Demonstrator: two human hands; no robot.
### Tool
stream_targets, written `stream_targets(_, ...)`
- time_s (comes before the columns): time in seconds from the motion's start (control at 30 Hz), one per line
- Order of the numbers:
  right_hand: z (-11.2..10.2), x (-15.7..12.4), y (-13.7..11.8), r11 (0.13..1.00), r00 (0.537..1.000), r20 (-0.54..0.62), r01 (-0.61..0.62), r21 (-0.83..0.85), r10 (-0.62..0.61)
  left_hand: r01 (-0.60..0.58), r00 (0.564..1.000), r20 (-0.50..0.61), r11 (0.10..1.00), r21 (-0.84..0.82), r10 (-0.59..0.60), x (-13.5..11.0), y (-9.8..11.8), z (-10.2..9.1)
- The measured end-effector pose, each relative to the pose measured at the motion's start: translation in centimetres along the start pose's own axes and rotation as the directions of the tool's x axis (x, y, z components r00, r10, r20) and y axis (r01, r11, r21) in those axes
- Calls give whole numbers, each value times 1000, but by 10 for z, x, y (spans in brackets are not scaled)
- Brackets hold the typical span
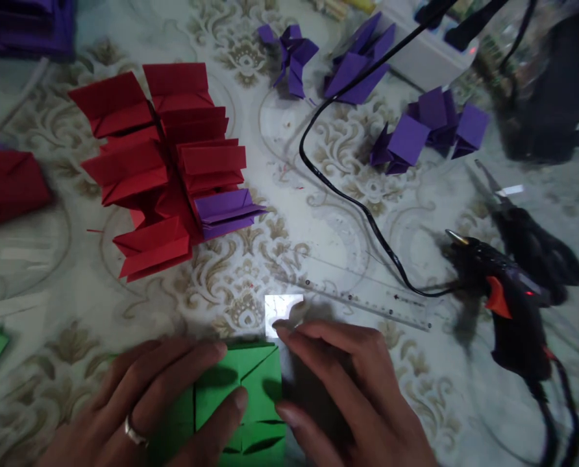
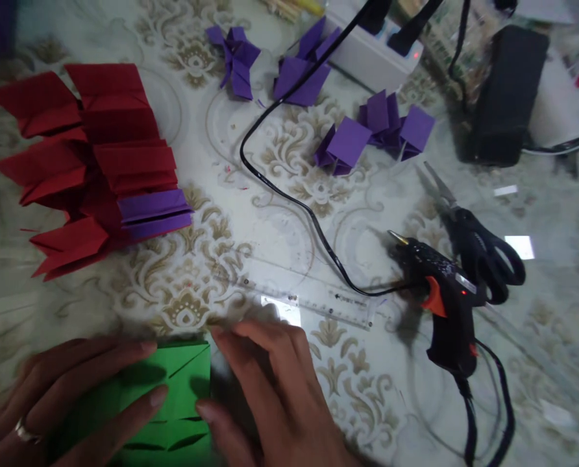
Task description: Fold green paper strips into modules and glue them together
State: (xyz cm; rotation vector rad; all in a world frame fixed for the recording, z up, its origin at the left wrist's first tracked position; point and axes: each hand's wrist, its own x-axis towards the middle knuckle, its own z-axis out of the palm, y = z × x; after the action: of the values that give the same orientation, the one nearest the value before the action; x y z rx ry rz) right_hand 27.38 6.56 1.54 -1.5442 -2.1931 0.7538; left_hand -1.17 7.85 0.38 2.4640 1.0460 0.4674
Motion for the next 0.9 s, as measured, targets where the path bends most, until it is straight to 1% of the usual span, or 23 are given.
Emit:
stream_targets(0.07, -1, 5, -4, 998, 1000, 3, -24, 61, 24, -31, 999, 26, 999, 11, 30, -3, 4, -2)
stream_targets(0.17, -6, 13, -11, 977, 998, 24, -66, 202, 62, -66, 998, -6, 998, 22, 66, -8, 10, -3)
stream_targets(0.23, -10, 18, -16, 943, 993, 65, -114, 313, 99, -74, 997, -19, 997, 14, 74, -10, 12, -7)
stream_targets(0.3, -13, 23, -21, 904, 984, 100, -177, 388, 150, -61, 998, -26, 998, -12, 61, -10, 12, -13)
stream_targets(0.37, -15, 27, -27, 880, 976, 104, -216, 423, 190, -25, 999, -43, 998, -50, 23, -7, 11, -21)
stream_targets(0.4, -16, 29, -29, 874, 975, 97, -222, 431, 200, 21, 998, -54, 997, -71, -25, -5, 10, -25)
stream_targets(0.43, -17, 30, -32, 871, 975, 90, -221, 439, 202, 93, 993, -72, 993, -72, -98, -3, 9, -28)
stream_targets(0.47, -18, 31, -35, 868, 976, 87, -217, 446, 199, 177, 976, -113, 981, -74, -185, -1, 9, -31)
stream_targets(0.5, -19, 33, -37, 867, 977, 87, -211, 452, 193, 239, 959, -130, 965, -104, -251, 2, 8, -34)
stream_targets(0.53, -19, 33, -39, 865, 979, 88, -205, 459, 185, 279, 947, -122, 948, -153, -298, 5, 8, -36)
stream_targets(0.6, -21, 34, -43, 857, 982, 89, -191, 478, 169, 344, 936, 16, 903, -259, -352, 10, 7, -40)
stream_targets(0.63, -21, 35, -44, 852, 983, 91, -184, 491, 160, 391, 920, 107, 868, -307, -377, 12, 7, -42)
stream_targets(0.67, -21, 35, -45, 844, 984, 93, -179, 506, 153, 441, 897, 188, 827, -349, -399, 14, 6, -43)
stream_targets(0.73, -21, 36, -45, 821, 982, 112, -190, 539, 153, 527, 848, 307, 743, -412, -432, 17, 6, -46)
stream_targets(0.8, -20, 38, -43, 789, 974, 156, -224, 572, 164, 585, 810, 369, 677, -447, -456, 19, 6, -48)
stream_targets(0.9, -18, 39, -40, 741, 960, 225, -274, 613, 169, 643, 765, 426, 615, -456, -483, 21, 6, -49)
